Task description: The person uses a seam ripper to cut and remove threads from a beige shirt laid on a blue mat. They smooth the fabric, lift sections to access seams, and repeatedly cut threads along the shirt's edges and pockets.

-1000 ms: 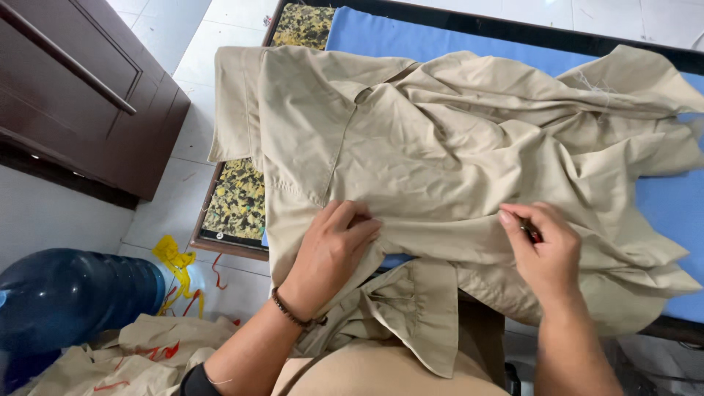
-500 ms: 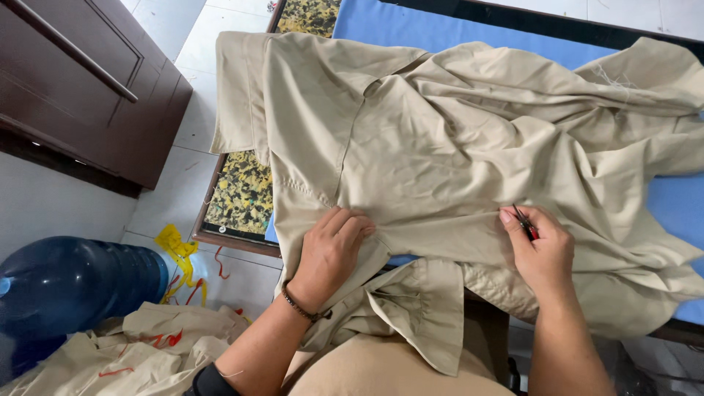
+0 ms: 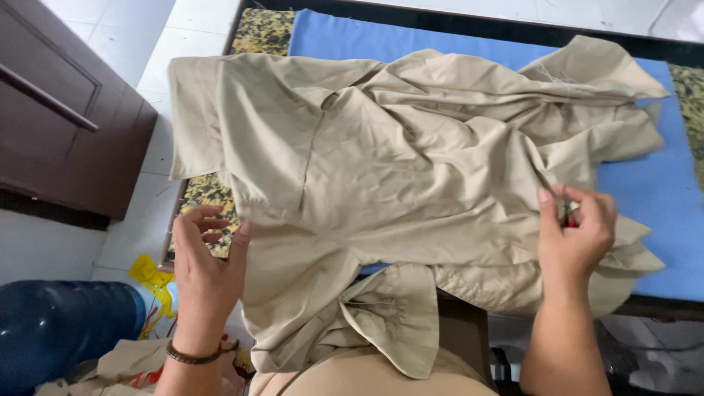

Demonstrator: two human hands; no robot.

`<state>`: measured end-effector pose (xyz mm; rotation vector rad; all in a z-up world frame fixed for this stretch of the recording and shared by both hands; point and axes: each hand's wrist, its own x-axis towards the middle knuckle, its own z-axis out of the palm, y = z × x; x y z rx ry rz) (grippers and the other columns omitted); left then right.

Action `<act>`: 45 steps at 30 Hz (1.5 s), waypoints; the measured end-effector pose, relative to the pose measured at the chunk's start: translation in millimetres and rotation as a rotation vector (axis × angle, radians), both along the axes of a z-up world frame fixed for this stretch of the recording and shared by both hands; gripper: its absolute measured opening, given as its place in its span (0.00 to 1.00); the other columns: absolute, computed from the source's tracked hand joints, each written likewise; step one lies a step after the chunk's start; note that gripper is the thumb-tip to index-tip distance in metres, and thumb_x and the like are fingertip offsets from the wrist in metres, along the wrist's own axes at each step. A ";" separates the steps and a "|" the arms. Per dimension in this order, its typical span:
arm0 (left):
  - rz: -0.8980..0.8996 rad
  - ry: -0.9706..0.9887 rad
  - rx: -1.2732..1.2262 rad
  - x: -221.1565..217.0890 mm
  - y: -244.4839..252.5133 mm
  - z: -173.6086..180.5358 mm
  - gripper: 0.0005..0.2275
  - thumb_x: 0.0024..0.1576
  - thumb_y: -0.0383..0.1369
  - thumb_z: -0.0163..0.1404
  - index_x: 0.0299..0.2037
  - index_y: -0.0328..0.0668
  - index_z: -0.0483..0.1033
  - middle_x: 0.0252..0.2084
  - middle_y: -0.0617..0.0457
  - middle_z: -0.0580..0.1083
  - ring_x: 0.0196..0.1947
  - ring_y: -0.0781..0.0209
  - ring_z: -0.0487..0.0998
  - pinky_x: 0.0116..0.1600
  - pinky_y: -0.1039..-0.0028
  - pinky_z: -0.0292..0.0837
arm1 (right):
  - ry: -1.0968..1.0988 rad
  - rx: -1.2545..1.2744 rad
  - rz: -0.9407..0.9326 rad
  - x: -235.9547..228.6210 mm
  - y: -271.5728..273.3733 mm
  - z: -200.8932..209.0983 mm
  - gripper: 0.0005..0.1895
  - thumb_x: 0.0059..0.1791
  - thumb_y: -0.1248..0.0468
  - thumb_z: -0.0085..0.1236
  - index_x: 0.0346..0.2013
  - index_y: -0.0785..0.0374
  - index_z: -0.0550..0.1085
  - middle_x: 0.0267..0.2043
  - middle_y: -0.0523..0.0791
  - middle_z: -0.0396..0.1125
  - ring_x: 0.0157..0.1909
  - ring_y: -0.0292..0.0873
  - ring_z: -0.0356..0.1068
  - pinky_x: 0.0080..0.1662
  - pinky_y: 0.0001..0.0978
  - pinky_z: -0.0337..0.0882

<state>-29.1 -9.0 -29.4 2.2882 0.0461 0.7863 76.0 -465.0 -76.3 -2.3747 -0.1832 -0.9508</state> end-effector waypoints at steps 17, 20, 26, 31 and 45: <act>-0.047 0.531 0.272 -12.1 138.4 -26.3 0.17 0.46 0.31 0.58 0.47 0.58 0.87 0.36 0.49 0.78 0.16 0.57 0.77 0.23 0.73 0.77 | 1.287 -0.189 -0.753 -123.2 -108.9 70.9 0.17 0.53 0.41 0.60 0.50 0.39 0.86 0.25 0.43 0.85 0.29 0.37 0.77 0.32 0.27 0.58; -0.009 0.087 0.297 -2.2 79.2 4.4 0.15 0.63 0.16 0.53 0.58 0.32 0.84 0.67 0.29 0.71 0.53 0.44 0.74 0.65 0.59 0.71 | 0.527 -0.056 -0.430 -127.0 -80.2 75.1 0.11 0.70 0.68 0.50 0.60 0.68 0.80 0.41 0.46 0.75 0.30 0.42 0.69 0.40 0.36 0.69; -0.202 0.310 0.734 53.9 15.4 15.5 0.34 0.56 0.59 0.40 0.74 0.64 0.59 0.78 0.47 0.57 0.79 0.41 0.51 0.73 0.36 0.43 | 0.397 -0.381 0.242 -52.4 -58.4 7.8 0.33 0.46 0.81 0.53 0.65 0.59 0.71 0.68 0.46 0.67 0.70 0.51 0.64 0.70 0.48 0.65; -0.166 0.519 0.688 29.3 41.1 -28.7 0.46 0.48 0.67 0.42 0.78 0.66 0.46 0.80 0.51 0.48 0.79 0.48 0.44 0.74 0.49 0.43 | 0.545 -0.354 -0.119 -86.4 -77.2 0.3 0.20 0.54 0.68 0.50 0.59 0.50 0.76 0.58 0.39 0.74 0.59 0.48 0.73 0.59 0.44 0.71; -0.186 0.376 0.624 62.7 -11.3 -20.2 0.38 0.53 0.64 0.43 0.74 0.59 0.58 0.79 0.53 0.53 0.80 0.51 0.44 0.74 0.40 0.37 | 0.360 -0.023 -0.131 183.7 -28.1 25.1 0.29 0.50 0.43 0.68 0.56 0.61 0.77 0.50 0.45 0.63 0.45 0.46 0.70 0.50 0.43 0.70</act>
